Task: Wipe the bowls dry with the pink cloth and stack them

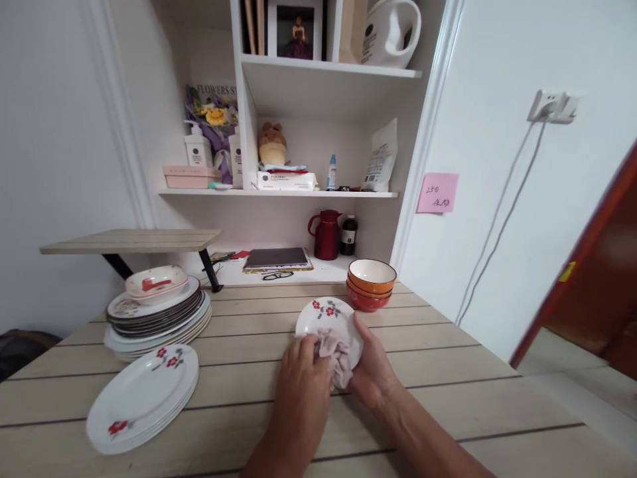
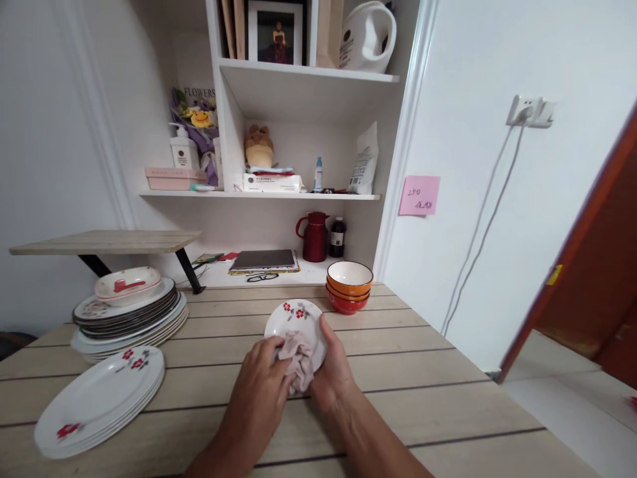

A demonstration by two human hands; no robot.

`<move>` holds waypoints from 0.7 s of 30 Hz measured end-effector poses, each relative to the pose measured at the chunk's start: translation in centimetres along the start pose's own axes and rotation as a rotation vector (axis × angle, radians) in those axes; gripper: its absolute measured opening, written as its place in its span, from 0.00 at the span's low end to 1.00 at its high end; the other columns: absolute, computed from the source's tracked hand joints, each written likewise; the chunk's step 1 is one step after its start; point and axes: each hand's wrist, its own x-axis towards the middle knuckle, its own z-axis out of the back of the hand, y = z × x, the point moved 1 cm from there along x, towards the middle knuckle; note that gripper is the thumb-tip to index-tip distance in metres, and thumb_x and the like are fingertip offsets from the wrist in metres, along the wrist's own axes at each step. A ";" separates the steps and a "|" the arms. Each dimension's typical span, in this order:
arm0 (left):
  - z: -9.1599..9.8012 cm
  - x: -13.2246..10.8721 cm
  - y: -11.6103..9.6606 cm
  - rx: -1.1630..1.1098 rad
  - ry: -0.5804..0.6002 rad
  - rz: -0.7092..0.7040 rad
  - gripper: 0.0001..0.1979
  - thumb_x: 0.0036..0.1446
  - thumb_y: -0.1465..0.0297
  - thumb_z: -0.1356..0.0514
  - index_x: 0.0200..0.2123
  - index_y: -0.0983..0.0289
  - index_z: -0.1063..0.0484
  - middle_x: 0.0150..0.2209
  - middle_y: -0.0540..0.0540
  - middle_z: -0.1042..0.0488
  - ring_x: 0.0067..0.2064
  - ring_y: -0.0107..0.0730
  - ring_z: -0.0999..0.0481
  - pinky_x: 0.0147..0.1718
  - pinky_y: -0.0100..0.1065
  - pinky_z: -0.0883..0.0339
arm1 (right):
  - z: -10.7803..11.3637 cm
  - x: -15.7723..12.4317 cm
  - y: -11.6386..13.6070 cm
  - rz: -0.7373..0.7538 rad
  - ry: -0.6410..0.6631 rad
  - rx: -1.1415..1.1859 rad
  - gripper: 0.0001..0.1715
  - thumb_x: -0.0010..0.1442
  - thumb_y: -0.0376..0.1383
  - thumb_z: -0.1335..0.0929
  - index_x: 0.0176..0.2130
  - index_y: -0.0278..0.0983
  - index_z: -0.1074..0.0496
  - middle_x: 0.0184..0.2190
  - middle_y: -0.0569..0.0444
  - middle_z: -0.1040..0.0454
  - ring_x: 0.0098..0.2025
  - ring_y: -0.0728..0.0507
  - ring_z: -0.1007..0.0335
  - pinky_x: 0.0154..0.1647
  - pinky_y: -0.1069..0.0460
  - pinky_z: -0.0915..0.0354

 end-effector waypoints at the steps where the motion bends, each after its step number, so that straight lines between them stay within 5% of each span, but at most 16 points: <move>1: -0.1 -0.1 -0.3 -0.008 -0.003 -0.027 0.16 0.58 0.81 0.41 0.44 0.60 0.22 0.54 0.57 0.29 0.56 0.44 0.31 0.55 0.46 0.33 | 0.0 -0.1 0.0 -0.012 -0.004 -0.001 0.32 0.64 0.54 0.36 0.50 0.30 0.25 0.41 0.41 0.17 0.47 0.34 0.21 0.52 0.40 0.32; 12: -0.2 0.3 0.6 0.057 -0.060 -0.057 0.26 0.59 0.81 0.41 0.57 0.51 0.28 0.56 0.56 0.30 0.56 0.43 0.31 0.54 0.46 0.32 | -0.7 -0.4 -1.9 -0.079 0.051 0.001 0.29 0.66 0.51 0.34 0.49 0.28 0.24 0.44 0.41 0.18 0.47 0.39 0.21 0.53 0.47 0.32; 16: 0.4 0.7 0.9 0.162 -0.081 0.046 0.22 0.61 0.78 0.41 0.55 0.53 0.27 0.56 0.57 0.29 0.57 0.47 0.32 0.55 0.48 0.35 | -1.0 -0.4 -2.9 -0.134 0.137 0.015 0.32 0.66 0.52 0.35 0.55 0.29 0.27 0.48 0.41 0.19 0.49 0.38 0.22 0.56 0.45 0.34; 21: 1.6 1.1 2.2 0.299 -0.059 0.237 0.18 0.64 0.74 0.43 0.55 0.57 0.27 0.52 0.59 0.28 0.53 0.46 0.30 0.50 0.47 0.35 | -1.0 -0.3 -2.7 -0.096 0.036 0.014 0.31 0.67 0.51 0.38 0.56 0.31 0.28 0.44 0.42 0.17 0.47 0.36 0.21 0.55 0.41 0.33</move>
